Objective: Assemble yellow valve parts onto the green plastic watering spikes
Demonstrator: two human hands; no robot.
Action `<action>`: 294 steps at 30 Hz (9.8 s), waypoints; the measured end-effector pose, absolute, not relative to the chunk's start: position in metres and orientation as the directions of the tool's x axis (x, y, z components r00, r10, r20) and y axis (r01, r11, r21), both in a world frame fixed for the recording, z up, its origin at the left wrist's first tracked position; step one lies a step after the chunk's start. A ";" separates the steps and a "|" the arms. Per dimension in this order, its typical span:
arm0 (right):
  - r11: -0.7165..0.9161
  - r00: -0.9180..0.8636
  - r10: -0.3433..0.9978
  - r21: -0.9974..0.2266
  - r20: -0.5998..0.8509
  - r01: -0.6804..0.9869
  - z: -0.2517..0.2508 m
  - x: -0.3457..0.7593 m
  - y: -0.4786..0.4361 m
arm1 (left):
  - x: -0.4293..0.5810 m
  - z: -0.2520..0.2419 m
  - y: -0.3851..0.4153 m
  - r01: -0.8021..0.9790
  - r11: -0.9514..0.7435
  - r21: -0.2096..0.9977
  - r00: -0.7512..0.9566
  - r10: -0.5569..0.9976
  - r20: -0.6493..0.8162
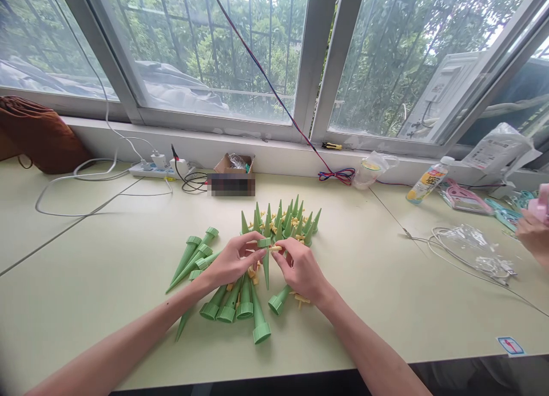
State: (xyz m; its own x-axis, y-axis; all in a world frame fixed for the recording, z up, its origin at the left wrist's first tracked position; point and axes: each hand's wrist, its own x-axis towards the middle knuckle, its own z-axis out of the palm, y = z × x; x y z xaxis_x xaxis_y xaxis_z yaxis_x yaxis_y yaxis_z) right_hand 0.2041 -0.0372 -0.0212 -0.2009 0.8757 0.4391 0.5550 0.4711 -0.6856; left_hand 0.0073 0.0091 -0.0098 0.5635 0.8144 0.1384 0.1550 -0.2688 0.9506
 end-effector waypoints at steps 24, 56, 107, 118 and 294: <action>0.483 -0.211 0.870 -0.680 0.446 0.552 -0.022 0.206 -0.036 | 0.008 -0.009 0.008 0.187 -0.286 0.940 0.578 0.806 0.130; 0.472 -0.236 0.878 -0.674 0.415 0.568 -0.022 0.207 -0.037 | 0.009 -0.008 0.007 0.178 -0.259 0.949 0.581 0.806 0.111; 0.479 -0.243 0.875 -0.675 0.419 0.562 -0.022 0.206 -0.038 | 0.008 -0.009 0.007 0.201 -0.316 0.927 0.563 0.812 0.154; 0.481 -0.246 0.874 -0.678 0.419 0.555 -0.023 0.207 -0.037 | 0.008 -0.011 0.008 0.206 -0.318 0.926 0.580 0.801 0.146; 0.537 -0.214 0.840 -0.710 0.498 0.454 -0.025 0.207 -0.035 | 0.006 -0.015 0.013 0.135 -0.213 0.968 0.597 0.797 0.092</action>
State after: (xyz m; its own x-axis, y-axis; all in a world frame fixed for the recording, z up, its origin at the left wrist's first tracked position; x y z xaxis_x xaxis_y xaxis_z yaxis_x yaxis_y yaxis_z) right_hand 0.2073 -0.0353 -0.0254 -0.2143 0.8400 0.4985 0.4544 0.5375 -0.7104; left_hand 0.0064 0.0125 -0.0151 0.5966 0.7972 0.0918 0.1352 -0.2126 0.9677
